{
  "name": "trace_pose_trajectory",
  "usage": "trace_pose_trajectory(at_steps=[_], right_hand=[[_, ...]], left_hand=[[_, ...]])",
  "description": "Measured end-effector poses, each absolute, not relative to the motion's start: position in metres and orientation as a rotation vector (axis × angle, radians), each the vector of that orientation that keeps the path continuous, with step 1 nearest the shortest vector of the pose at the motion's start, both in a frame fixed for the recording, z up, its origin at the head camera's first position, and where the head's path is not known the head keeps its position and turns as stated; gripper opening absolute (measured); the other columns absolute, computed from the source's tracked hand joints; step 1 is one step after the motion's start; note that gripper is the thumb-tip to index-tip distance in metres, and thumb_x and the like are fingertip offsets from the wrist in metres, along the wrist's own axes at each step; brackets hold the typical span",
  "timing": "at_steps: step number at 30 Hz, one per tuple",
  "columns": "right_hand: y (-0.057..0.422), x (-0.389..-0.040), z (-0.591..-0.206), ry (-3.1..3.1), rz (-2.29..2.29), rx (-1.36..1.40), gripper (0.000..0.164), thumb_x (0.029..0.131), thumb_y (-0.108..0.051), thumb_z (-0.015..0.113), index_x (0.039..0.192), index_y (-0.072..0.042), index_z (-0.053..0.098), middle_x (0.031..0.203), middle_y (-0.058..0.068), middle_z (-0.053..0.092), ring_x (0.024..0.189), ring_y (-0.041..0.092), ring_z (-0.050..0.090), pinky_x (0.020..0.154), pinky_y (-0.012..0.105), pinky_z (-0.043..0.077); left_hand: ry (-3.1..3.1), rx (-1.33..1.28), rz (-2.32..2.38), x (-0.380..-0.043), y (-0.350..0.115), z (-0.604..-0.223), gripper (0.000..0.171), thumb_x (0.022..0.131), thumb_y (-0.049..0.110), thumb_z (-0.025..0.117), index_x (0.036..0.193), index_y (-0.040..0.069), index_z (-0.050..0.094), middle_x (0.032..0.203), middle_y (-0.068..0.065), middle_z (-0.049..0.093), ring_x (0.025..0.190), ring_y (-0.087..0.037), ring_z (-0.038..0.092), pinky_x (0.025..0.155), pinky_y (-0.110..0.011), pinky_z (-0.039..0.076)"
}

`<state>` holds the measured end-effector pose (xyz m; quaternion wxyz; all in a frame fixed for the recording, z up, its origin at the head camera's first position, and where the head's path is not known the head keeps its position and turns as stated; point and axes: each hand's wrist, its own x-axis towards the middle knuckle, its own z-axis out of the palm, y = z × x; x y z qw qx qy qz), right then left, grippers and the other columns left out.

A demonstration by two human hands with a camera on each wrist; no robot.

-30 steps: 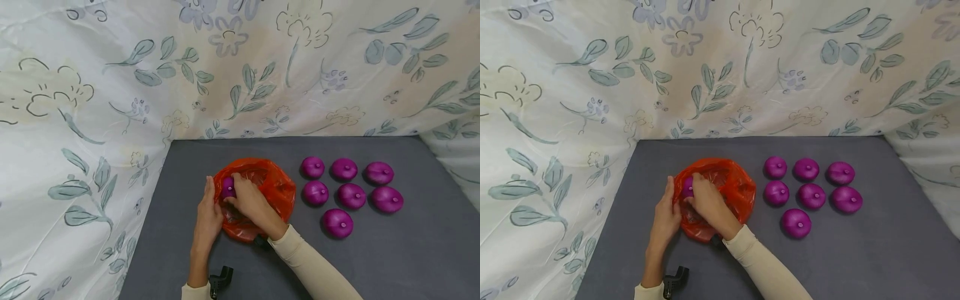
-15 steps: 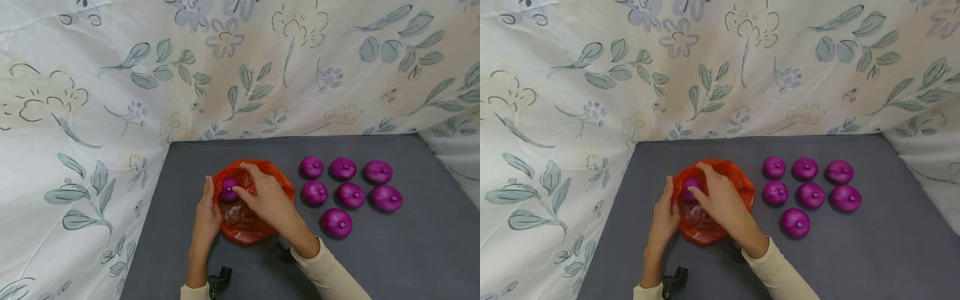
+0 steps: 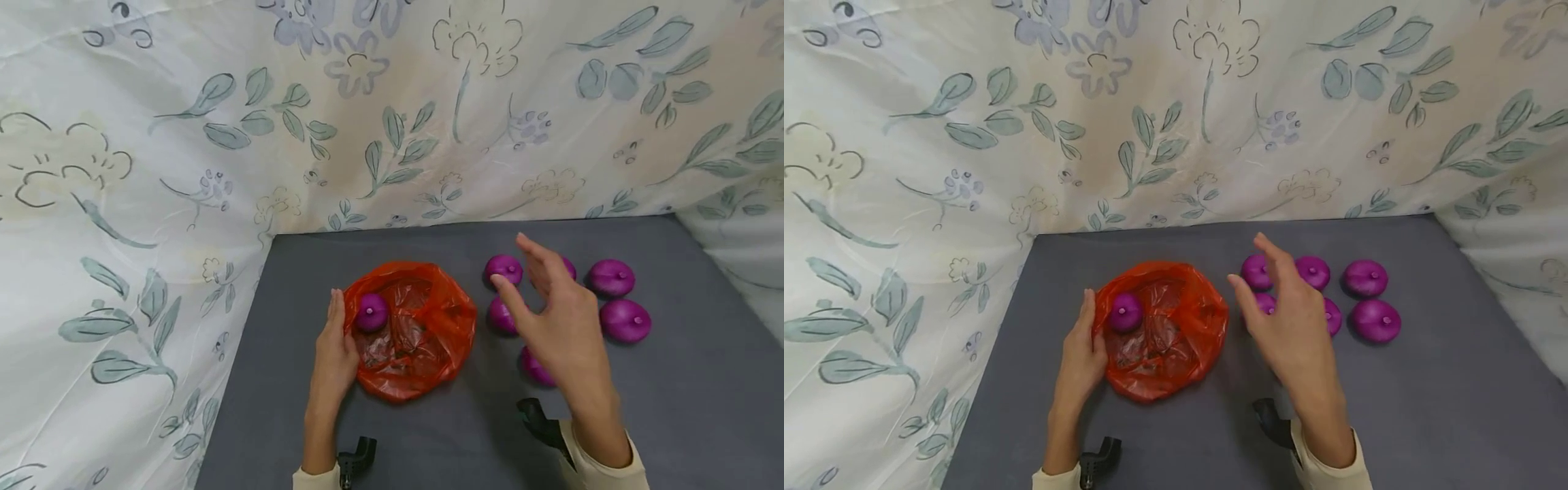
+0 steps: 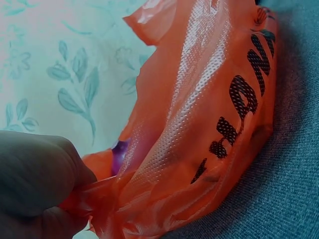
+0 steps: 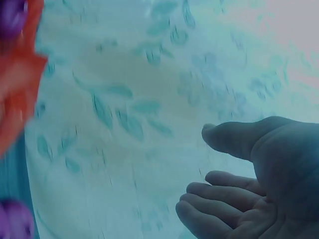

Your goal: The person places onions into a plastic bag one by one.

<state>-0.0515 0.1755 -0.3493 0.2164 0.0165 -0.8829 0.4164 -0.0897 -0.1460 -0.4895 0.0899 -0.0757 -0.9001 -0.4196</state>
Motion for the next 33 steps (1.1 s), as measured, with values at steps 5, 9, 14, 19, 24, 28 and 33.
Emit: trace_pose_trajectory(at_steps=[5, 9, 14, 19, 24, 28, 33], right_hand=[[0.202, -0.038, -0.349, -2.394, 1.106, -0.109, 0.071, 0.093, -0.029, 0.084, 0.156, -0.032, 0.053, 0.153, -0.007, 0.059, 0.135, 0.023, 0.061, 0.1, 0.006, 0.04], [0.215, -0.03, -0.355, -2.376, 1.084, -0.186, 0.071, 0.092, -0.026, 0.085, 0.155, -0.032, 0.054, 0.151, -0.008, 0.06, 0.134, 0.008, 0.059, 0.1, 0.006, 0.041], [0.228, -0.024, -0.367, -2.376, 1.07, -0.237, 0.071, 0.092, -0.022, 0.085, 0.155, -0.031, 0.055, 0.151, -0.003, 0.061, 0.126, -0.019, 0.05, 0.101, 0.006, 0.04], [0.236, -0.017, -0.379, -2.449, 1.002, -0.299, 0.07, 0.095, -0.028, 0.082, 0.158, -0.028, 0.053, 0.151, 0.004, 0.061, 0.132, -0.001, 0.058, 0.106, 0.017, 0.047], [0.24, -0.007, -0.397, -2.563, 0.953, -0.336, 0.074, 0.097, -0.036, 0.079, 0.162, -0.025, 0.046, 0.152, 0.018, 0.058, 0.131, 0.044, 0.061, 0.104, 0.044, 0.052], [0.242, -0.001, -0.417, -2.519, 1.012, -0.328, 0.075, 0.095, -0.033, 0.082, 0.161, -0.023, 0.048, 0.156, 0.007, 0.057, 0.132, 0.043, 0.06, 0.098, 0.002, 0.038], [0.244, 0.006, -0.437, -2.529, 1.025, -0.324, 0.078, 0.092, -0.032, 0.085, 0.161, -0.024, 0.048, 0.157, 0.007, 0.056, 0.129, 0.045, 0.061, 0.096, -0.001, 0.037]], left_hand=[[-2.653, -0.267, -1.241, -0.093, -0.147, -0.488, 0.086, 0.098, -0.02, 0.047, 0.17, 0.013, 0.014, 0.176, -0.004, 0.01, 0.162, -0.022, 0.015, 0.124, -0.049, 0.028], [-2.651, -0.265, -1.245, -0.095, -0.146, -0.486, 0.085, 0.099, -0.019, 0.047, 0.17, 0.014, 0.014, 0.176, -0.003, 0.011, 0.162, -0.022, 0.015, 0.124, -0.05, 0.028], [-2.663, -0.253, -1.253, -0.095, -0.146, -0.485, 0.085, 0.099, -0.018, 0.048, 0.17, 0.015, 0.014, 0.176, -0.003, 0.01, 0.162, -0.025, 0.016, 0.124, -0.051, 0.029], [-2.66, -0.251, -1.258, -0.094, -0.147, -0.486, 0.085, 0.099, -0.017, 0.048, 0.17, 0.015, 0.015, 0.176, -0.002, 0.01, 0.162, -0.023, 0.015, 0.124, -0.051, 0.029], [-2.655, -0.267, -1.246, -0.092, -0.149, -0.487, 0.085, 0.099, -0.018, 0.048, 0.17, 0.013, 0.015, 0.176, -0.003, 0.011, 0.162, -0.024, 0.016, 0.124, -0.052, 0.028], [-2.66, -0.287, -1.223, -0.092, -0.15, -0.487, 0.086, 0.097, -0.019, 0.049, 0.17, 0.013, 0.016, 0.176, -0.004, 0.012, 0.161, -0.024, 0.017, 0.123, -0.051, 0.031], [-2.672, -0.29, -1.216, -0.092, -0.149, -0.485, 0.087, 0.097, -0.018, 0.049, 0.171, 0.014, 0.016, 0.176, -0.003, 0.012, 0.161, -0.022, 0.018, 0.123, -0.05, 0.031]])
